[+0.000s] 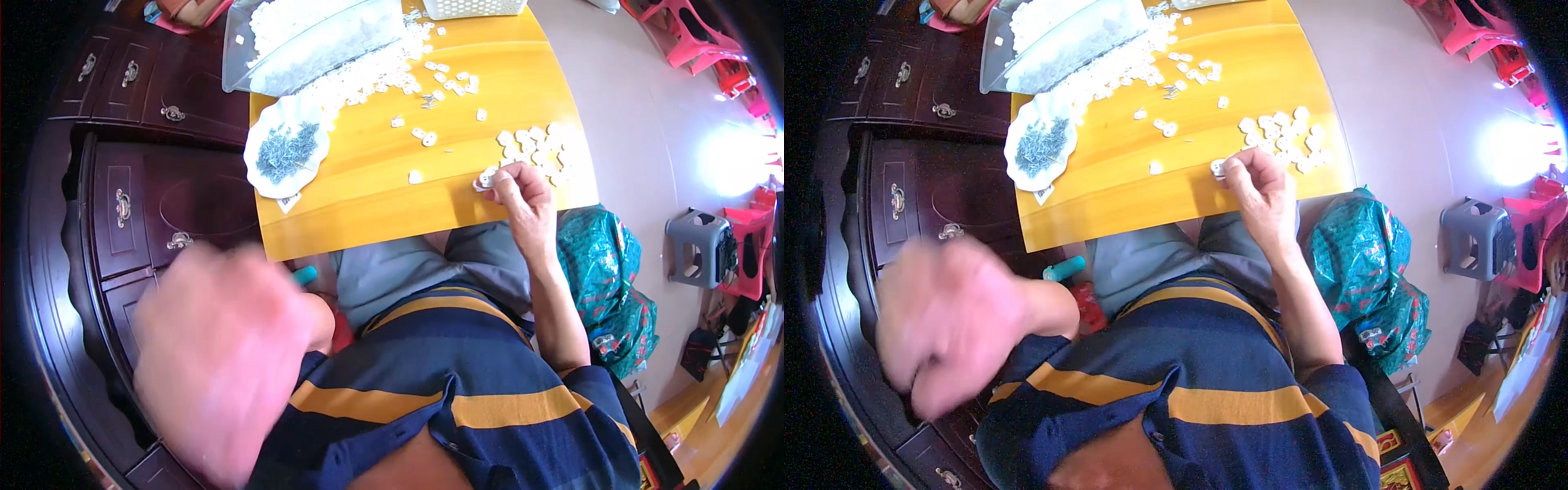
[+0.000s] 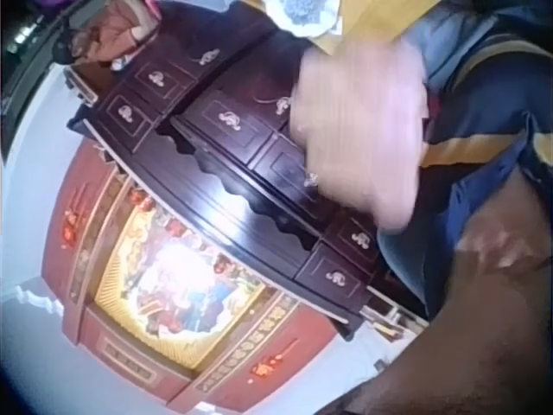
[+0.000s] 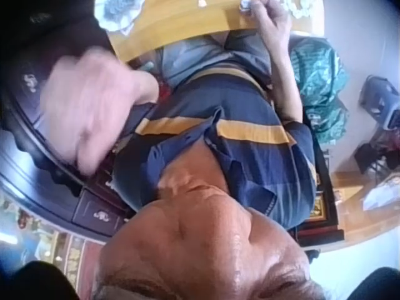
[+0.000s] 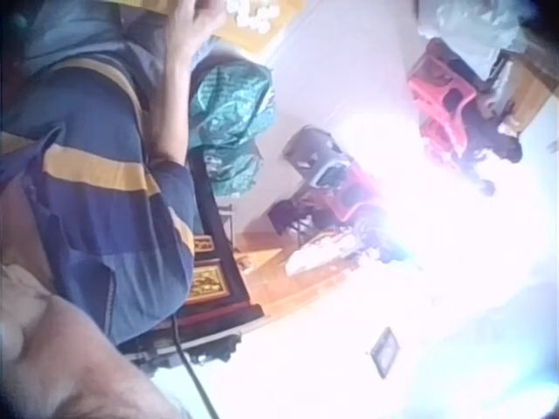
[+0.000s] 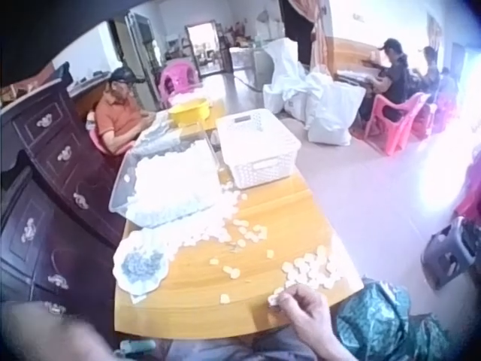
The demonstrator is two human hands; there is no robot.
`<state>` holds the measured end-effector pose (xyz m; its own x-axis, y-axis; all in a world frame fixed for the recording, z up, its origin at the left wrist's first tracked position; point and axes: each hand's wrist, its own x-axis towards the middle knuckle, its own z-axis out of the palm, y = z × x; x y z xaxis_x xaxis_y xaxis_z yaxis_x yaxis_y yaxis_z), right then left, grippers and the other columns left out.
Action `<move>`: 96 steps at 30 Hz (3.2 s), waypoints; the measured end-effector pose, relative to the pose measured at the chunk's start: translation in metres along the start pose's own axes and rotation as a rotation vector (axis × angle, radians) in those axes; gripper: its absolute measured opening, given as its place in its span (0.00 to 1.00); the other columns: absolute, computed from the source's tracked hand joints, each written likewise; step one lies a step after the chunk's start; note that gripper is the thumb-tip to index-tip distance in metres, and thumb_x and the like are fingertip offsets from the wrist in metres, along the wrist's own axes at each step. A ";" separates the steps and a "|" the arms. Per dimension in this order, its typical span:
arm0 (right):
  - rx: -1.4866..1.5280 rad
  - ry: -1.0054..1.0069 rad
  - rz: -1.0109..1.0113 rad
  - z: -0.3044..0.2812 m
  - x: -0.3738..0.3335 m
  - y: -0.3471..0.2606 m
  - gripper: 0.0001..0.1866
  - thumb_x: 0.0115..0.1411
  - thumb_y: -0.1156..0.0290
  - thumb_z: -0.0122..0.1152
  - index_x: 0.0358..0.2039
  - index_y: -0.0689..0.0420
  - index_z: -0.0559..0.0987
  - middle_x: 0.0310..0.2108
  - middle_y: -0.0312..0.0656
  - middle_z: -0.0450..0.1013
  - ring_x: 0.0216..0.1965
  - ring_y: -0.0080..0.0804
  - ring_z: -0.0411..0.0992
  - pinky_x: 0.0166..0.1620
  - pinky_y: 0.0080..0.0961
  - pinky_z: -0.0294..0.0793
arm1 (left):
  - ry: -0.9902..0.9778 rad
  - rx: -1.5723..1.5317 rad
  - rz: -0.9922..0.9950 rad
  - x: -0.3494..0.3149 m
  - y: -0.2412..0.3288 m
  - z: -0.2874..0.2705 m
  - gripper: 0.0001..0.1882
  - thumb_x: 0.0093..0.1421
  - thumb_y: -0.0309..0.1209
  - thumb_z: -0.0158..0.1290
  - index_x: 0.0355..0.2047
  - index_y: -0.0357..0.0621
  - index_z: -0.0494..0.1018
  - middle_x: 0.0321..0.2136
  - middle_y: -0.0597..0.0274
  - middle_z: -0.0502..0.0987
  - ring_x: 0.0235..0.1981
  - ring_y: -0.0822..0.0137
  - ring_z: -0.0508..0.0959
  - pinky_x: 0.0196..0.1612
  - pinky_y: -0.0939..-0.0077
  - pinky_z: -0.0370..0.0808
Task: Assembling small white plastic clips by hand at a table.
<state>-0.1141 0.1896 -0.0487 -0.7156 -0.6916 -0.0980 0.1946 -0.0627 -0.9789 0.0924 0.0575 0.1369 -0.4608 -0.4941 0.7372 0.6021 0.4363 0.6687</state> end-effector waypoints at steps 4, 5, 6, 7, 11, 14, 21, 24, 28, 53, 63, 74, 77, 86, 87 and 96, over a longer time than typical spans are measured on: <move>-0.320 0.056 -0.066 -0.011 0.005 0.003 0.07 0.66 0.71 0.60 0.34 0.62 0.80 0.21 0.34 0.73 0.24 0.17 0.69 0.29 0.19 0.68 | 0.000 -0.512 0.421 0.036 0.025 0.040 0.11 0.63 0.23 0.54 0.40 0.54 0.82 0.45 0.74 0.78 0.46 0.75 0.76 0.44 0.78 0.79; -0.440 0.064 -0.098 -0.012 0.004 -0.001 0.07 0.66 0.71 0.61 0.34 0.62 0.80 0.19 0.36 0.72 0.22 0.18 0.69 0.28 0.20 0.68 | -0.034 -0.646 0.328 0.037 0.029 0.041 0.13 0.56 0.18 0.59 0.39 0.50 0.81 0.41 0.72 0.78 0.43 0.75 0.76 0.39 0.81 0.77; -0.520 0.087 -0.110 -0.009 0.003 -0.008 0.07 0.64 0.70 0.62 0.33 0.61 0.80 0.18 0.43 0.72 0.20 0.25 0.71 0.28 0.24 0.71 | 0.121 -0.648 0.457 0.032 0.020 0.058 0.14 0.53 0.14 0.59 0.37 0.46 0.80 0.40 0.71 0.78 0.41 0.74 0.77 0.37 0.82 0.76; -0.515 0.088 -0.113 -0.010 0.002 -0.011 0.07 0.64 0.70 0.62 0.33 0.61 0.80 0.18 0.43 0.72 0.20 0.25 0.71 0.28 0.24 0.71 | 0.162 -0.675 0.429 0.029 0.024 0.059 0.14 0.53 0.13 0.59 0.37 0.45 0.79 0.40 0.71 0.77 0.40 0.74 0.77 0.36 0.81 0.76; -0.797 0.100 -0.145 -0.014 0.001 -0.023 0.07 0.63 0.69 0.63 0.34 0.60 0.81 0.23 0.49 0.77 0.24 0.41 0.78 0.32 0.31 0.76 | 0.147 -0.680 0.589 0.030 0.009 0.066 0.11 0.54 0.12 0.57 0.33 0.43 0.77 0.37 0.67 0.77 0.36 0.74 0.76 0.30 0.81 0.74; -0.910 0.116 -0.110 -0.021 0.000 -0.024 0.07 0.64 0.68 0.62 0.34 0.59 0.81 0.23 0.49 0.78 0.26 0.43 0.80 0.32 0.33 0.76 | -0.069 -0.636 0.436 0.026 0.015 0.040 0.10 0.54 0.14 0.57 0.32 0.44 0.77 0.37 0.66 0.76 0.35 0.75 0.76 0.28 0.82 0.72; -1.093 0.114 -0.129 -0.018 0.005 -0.028 0.08 0.63 0.65 0.63 0.33 0.56 0.81 0.25 0.48 0.79 0.29 0.48 0.80 0.33 0.39 0.76 | 0.158 -0.783 0.681 0.044 0.019 0.042 0.11 0.53 0.17 0.58 0.37 0.40 0.80 0.41 0.65 0.79 0.47 0.69 0.77 0.31 0.81 0.74; -1.113 0.131 -0.160 -0.018 0.006 -0.026 0.07 0.63 0.65 0.63 0.34 0.55 0.81 0.25 0.48 0.79 0.29 0.48 0.80 0.33 0.40 0.76 | 0.126 -0.765 0.654 0.035 0.015 0.035 0.09 0.53 0.15 0.57 0.34 0.40 0.78 0.37 0.66 0.78 0.40 0.71 0.78 0.25 0.82 0.71; -1.150 0.147 -0.139 -0.014 0.009 -0.027 0.06 0.64 0.65 0.62 0.37 0.52 0.80 0.27 0.47 0.80 0.29 0.48 0.80 0.34 0.41 0.76 | -0.047 -0.673 0.571 0.027 0.004 0.020 0.10 0.58 0.14 0.50 0.32 0.44 0.77 0.32 0.65 0.76 0.29 0.75 0.77 0.22 0.80 0.68; -0.883 0.136 -0.278 -0.004 0.011 -0.025 0.04 0.62 0.70 0.65 0.34 0.56 0.80 0.22 0.43 0.78 0.24 0.37 0.79 0.30 0.32 0.75 | -0.765 1.063 -0.165 -0.057 -0.219 0.019 0.05 0.59 0.31 0.58 0.31 0.44 0.76 0.31 0.57 0.76 0.36 0.55 0.80 0.36 0.60 0.79; -1.020 0.038 -0.358 0.006 0.070 -0.042 0.06 0.61 0.70 0.64 0.35 0.58 0.79 0.31 0.48 0.80 0.33 0.47 0.80 0.37 0.39 0.77 | -0.693 0.911 -0.231 -0.061 -0.218 0.009 0.05 0.60 0.30 0.58 0.33 0.43 0.75 0.31 0.55 0.76 0.37 0.52 0.79 0.38 0.57 0.79; -1.320 -0.074 -0.310 0.011 0.109 -0.031 0.10 0.57 0.64 0.67 0.34 0.57 0.81 0.34 0.48 0.79 0.36 0.49 0.79 0.42 0.43 0.79 | -0.761 0.985 -0.161 -0.059 -0.215 0.012 0.02 0.60 0.26 0.51 0.31 0.41 0.73 0.30 0.53 0.75 0.36 0.52 0.79 0.38 0.58 0.79; -1.301 -0.087 -0.287 0.010 0.116 -0.029 0.10 0.56 0.64 0.66 0.31 0.57 0.80 0.33 0.48 0.79 0.36 0.49 0.79 0.41 0.43 0.78 | -0.741 0.994 -0.141 -0.060 -0.217 0.014 0.02 0.58 0.24 0.50 0.32 0.41 0.70 0.30 0.51 0.75 0.35 0.50 0.78 0.37 0.57 0.78; -1.135 -0.113 -0.265 0.020 0.100 -0.039 0.09 0.56 0.66 0.64 0.32 0.58 0.79 0.30 0.46 0.80 0.29 0.45 0.79 0.36 0.39 0.77 | -0.396 0.656 -0.345 -0.058 -0.181 0.010 0.04 0.63 0.24 0.53 0.34 0.39 0.68 0.29 0.50 0.75 0.32 0.45 0.77 0.34 0.53 0.74; -1.133 -0.118 -0.268 0.022 0.094 -0.042 0.09 0.56 0.66 0.64 0.32 0.58 0.79 0.30 0.46 0.80 0.29 0.45 0.79 0.36 0.39 0.77 | -0.393 0.661 -0.345 -0.059 -0.178 0.008 0.04 0.63 0.24 0.53 0.34 0.39 0.68 0.29 0.50 0.75 0.32 0.45 0.77 0.34 0.53 0.74; -0.262 -0.225 0.075 0.023 0.047 -0.010 0.07 0.65 0.72 0.63 0.41 0.61 0.80 0.27 0.31 0.76 0.26 0.14 0.70 0.29 0.16 0.69 | -0.117 0.216 -0.686 -0.082 -0.169 0.008 0.06 0.68 0.23 0.53 0.44 0.35 0.76 0.28 0.68 0.78 0.27 0.80 0.74 0.32 0.83 0.74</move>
<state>-0.1348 0.1411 -0.0391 -0.5345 -0.8304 -0.1574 0.0414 0.1603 -0.9862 0.0232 0.0302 -0.0357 -0.7624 -0.6310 0.1431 0.0162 0.2024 0.9792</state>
